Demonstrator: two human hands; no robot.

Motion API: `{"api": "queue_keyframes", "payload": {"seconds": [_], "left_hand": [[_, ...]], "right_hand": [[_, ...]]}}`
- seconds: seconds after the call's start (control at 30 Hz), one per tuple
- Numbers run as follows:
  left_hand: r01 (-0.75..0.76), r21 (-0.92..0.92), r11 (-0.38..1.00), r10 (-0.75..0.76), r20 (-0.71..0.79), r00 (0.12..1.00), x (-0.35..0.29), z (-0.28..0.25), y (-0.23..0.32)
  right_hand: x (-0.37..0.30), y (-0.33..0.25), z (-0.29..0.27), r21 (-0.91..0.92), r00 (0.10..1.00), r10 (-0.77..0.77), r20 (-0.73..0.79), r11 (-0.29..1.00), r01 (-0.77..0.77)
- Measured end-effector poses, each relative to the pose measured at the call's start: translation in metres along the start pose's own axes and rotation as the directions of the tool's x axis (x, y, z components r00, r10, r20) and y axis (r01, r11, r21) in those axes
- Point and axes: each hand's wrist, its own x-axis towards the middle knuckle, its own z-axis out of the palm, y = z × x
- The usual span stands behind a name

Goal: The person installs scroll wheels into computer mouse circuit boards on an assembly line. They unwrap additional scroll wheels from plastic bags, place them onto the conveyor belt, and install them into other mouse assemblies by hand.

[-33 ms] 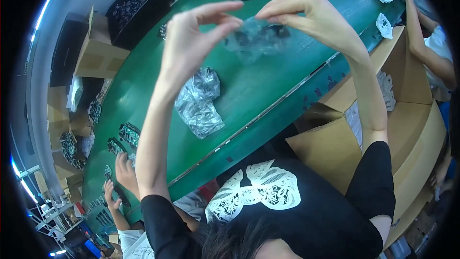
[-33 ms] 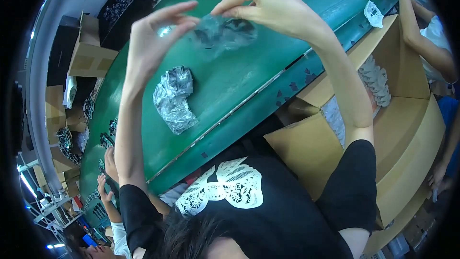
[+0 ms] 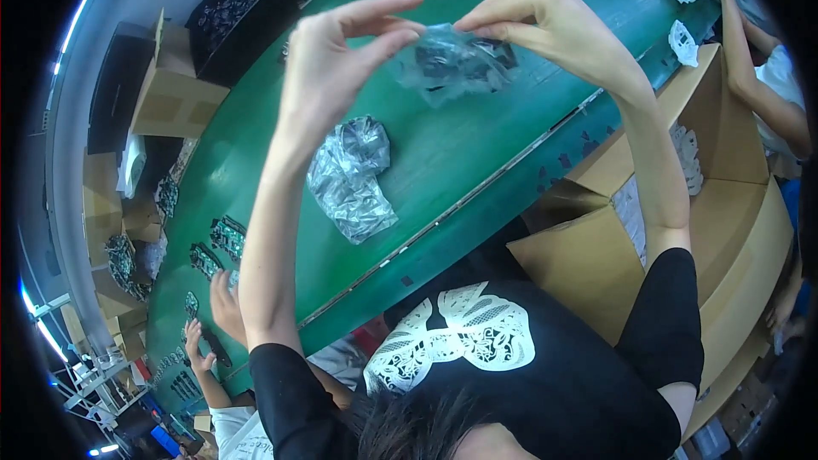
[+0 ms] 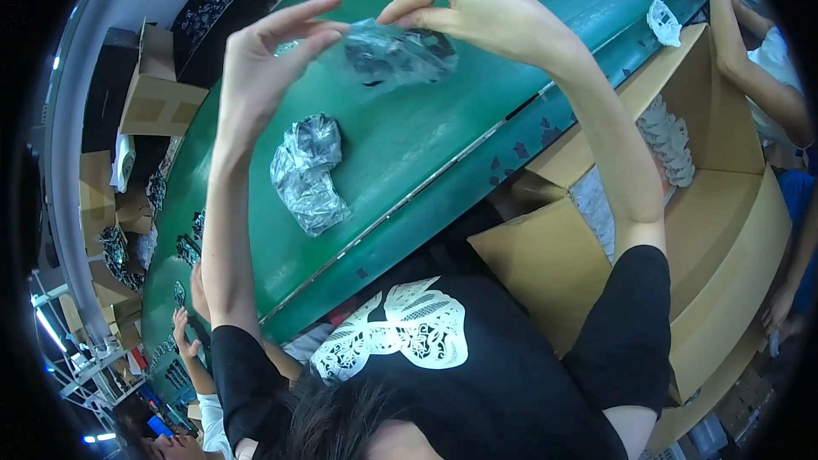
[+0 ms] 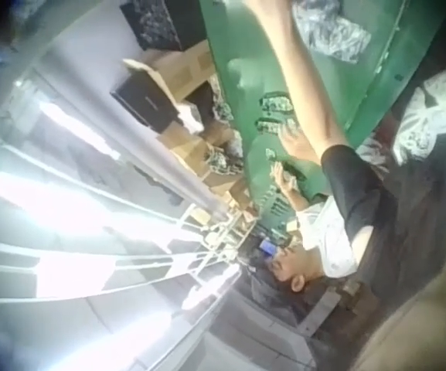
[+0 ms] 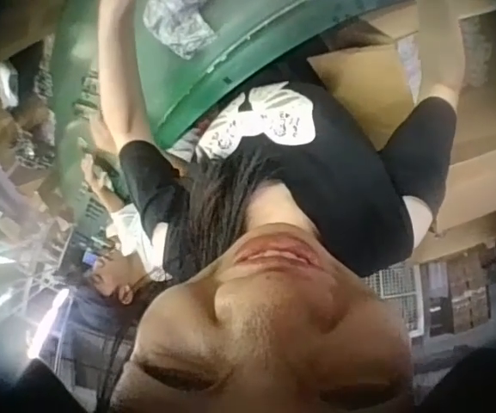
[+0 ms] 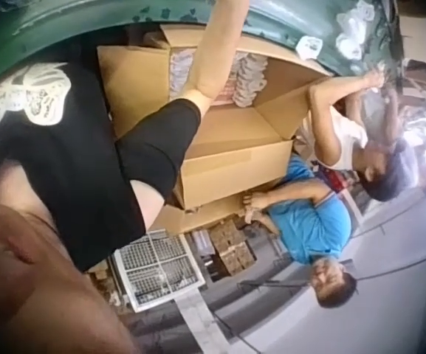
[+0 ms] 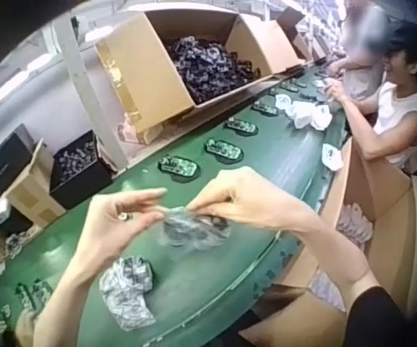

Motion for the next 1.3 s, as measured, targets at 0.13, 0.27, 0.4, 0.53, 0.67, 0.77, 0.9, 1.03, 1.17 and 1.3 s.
{"api": "queue_keyframes", "payload": {"seconds": [0.13,0.27,0.4,0.53,0.67,0.77,0.9,1.03,1.17,1.3], "left_hand": [[-0.007,-0.107,0.994,0.024,0.163,0.986,0.003,-0.010,0.003],[-0.016,-0.128,0.992,0.042,0.208,0.977,0.007,-0.017,0.002],[-0.279,0.155,0.948,0.281,0.009,0.960,0.013,0.004,0.005],[-0.076,0.051,0.996,0.080,-0.089,0.993,0.020,0.005,0.051],[-0.143,-0.460,0.877,0.060,-0.190,0.980,0.022,0.017,0.042],[-0.161,-0.437,0.885,0.131,-0.097,0.987,0.013,0.030,0.061],[-0.177,-0.205,0.963,0.172,-0.041,0.984,-0.021,0.018,0.042],[-0.220,0.300,0.928,0.235,-0.012,0.972,-0.063,0.003,0.004],[-0.126,0.682,0.721,0.071,0.109,0.992,-0.099,0.016,-0.053],[-0.025,0.596,0.803,0.022,0.012,1.000,-0.084,0.006,-0.067]], "right_hand": [[-0.003,-0.012,-0.014,0.051,0.987,0.139,-0.077,0.990,-0.135],[-0.003,-0.023,-0.016,-0.028,0.977,0.115,-0.178,0.992,-0.122],[0.002,-0.038,-0.011,-0.125,0.973,0.040,-0.228,0.990,-0.070],[0.005,-0.041,-0.016,-0.044,0.961,0.102,-0.258,0.992,-0.117],[0.019,-0.033,-0.008,0.223,0.977,0.000,-0.212,0.974,0.048],[0.041,-0.045,0.019,0.699,0.966,0.149,-0.213,0.713,0.045],[0.053,0.013,0.022,0.944,0.982,-0.099,-0.160,0.276,0.182],[0.022,0.039,-0.006,0.932,0.966,-0.256,0.035,0.358,0.061],[-0.009,-0.025,-0.012,0.442,0.928,0.344,0.146,0.816,-0.372],[0.000,-0.026,0.043,0.169,0.982,0.175,0.071,0.968,-0.185]]}}
